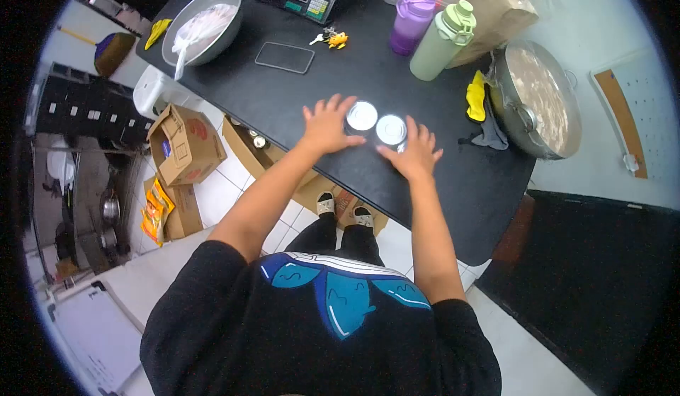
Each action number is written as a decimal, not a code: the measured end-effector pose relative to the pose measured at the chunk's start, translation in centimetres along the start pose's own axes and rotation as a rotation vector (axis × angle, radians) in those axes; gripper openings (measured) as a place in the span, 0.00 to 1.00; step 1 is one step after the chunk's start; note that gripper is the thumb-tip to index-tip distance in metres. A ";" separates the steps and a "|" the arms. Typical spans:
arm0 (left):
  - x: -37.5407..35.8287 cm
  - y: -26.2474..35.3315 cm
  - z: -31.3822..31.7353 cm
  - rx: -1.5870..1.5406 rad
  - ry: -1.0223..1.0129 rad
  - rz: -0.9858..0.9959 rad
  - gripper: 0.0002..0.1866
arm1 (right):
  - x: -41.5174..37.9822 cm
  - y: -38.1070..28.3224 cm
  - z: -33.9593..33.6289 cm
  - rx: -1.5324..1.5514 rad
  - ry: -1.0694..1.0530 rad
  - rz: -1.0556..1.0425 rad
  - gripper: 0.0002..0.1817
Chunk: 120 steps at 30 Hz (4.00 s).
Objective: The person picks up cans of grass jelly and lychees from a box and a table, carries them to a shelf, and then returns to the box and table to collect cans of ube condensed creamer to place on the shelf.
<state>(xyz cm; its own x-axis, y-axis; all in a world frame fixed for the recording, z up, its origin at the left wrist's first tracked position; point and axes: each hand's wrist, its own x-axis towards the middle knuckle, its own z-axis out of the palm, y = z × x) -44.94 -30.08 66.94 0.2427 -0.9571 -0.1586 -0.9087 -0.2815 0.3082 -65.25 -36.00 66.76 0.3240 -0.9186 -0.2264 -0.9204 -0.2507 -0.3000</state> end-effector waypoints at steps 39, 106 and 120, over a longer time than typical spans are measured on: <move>5.2 -5.1 9.9 -0.589 0.268 0.577 0.63 | 12.9 7.6 7.1 0.788 -0.272 -1.185 0.57; -121.0 52.2 11.1 -1.432 2.474 -0.954 0.48 | -114.7 -2.7 0.2 -0.718 -2.723 -0.659 0.48; -151.5 45.8 9.6 -1.147 2.450 -0.913 0.48 | -144.3 -10.8 4.4 -0.632 -2.802 -0.855 0.51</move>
<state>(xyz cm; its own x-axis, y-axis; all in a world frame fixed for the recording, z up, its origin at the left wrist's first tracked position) -126.61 102.71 96.12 0.5369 0.8315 -0.1426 -0.3598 0.3786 0.8528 -101.06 100.59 98.55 -0.5592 0.8176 -0.1373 -0.4402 -0.4331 -0.7865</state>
